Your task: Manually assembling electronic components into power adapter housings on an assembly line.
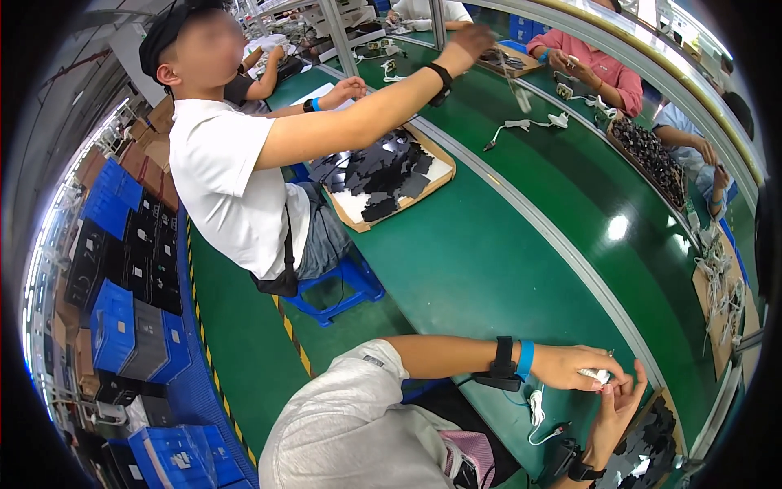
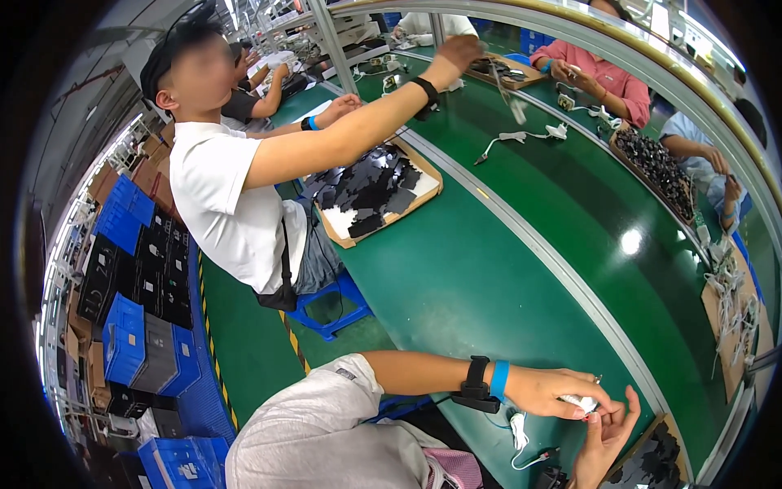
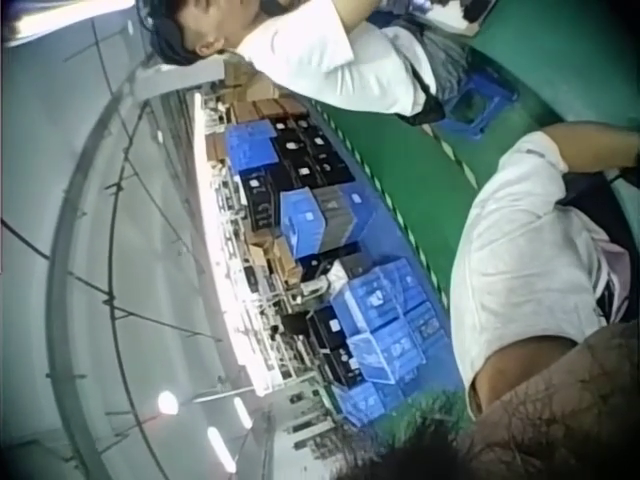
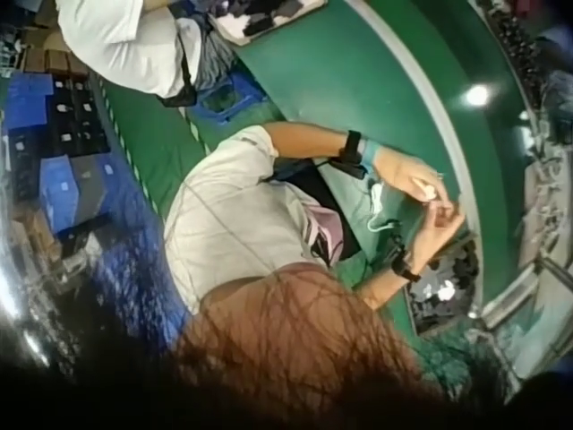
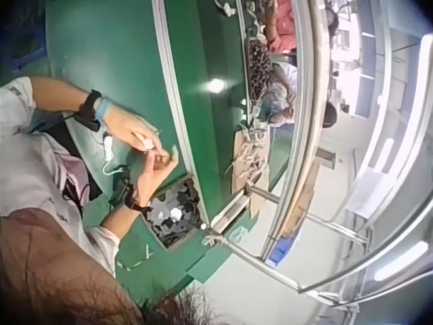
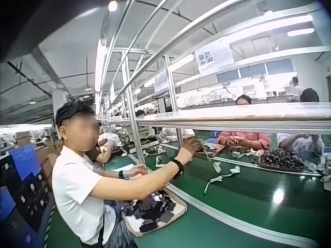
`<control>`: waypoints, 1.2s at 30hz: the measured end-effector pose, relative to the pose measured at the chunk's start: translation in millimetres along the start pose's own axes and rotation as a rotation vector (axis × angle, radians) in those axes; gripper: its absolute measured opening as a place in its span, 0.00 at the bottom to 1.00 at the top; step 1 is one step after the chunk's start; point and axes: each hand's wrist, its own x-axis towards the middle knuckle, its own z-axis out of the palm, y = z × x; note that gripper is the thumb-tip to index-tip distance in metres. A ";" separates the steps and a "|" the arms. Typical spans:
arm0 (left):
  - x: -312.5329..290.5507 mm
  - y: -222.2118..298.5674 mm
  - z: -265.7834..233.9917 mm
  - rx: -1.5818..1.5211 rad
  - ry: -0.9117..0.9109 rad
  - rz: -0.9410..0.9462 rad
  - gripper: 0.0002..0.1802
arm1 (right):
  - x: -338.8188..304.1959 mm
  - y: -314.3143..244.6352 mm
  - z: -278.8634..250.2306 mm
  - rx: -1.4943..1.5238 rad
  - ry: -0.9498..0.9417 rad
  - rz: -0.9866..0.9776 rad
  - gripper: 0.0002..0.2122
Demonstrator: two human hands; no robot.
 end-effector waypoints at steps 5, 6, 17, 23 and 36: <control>-2.6 -8.3 6.2 0.052 0.035 0.010 0.19 | -1.4 -2.5 8.2 -0.069 0.057 0.020 0.27; -3.5 -8.9 5.1 0.007 0.031 0.002 0.19 | -1.2 -2.3 4.5 -0.064 0.032 0.039 0.27; 8.2 -29.4 5.3 -0.663 0.242 -0.149 0.21 | -2.4 -0.2 16.8 -0.238 0.263 -0.011 0.18; 2.3 -22.6 -9.6 -0.796 0.460 -0.156 0.17 | 15.6 -3.0 50.3 -0.750 0.034 -0.408 0.23; 3.0 -40.8 5.5 -0.635 0.418 -0.114 0.19 | 1.9 14.5 50.8 -0.736 0.185 -0.294 0.27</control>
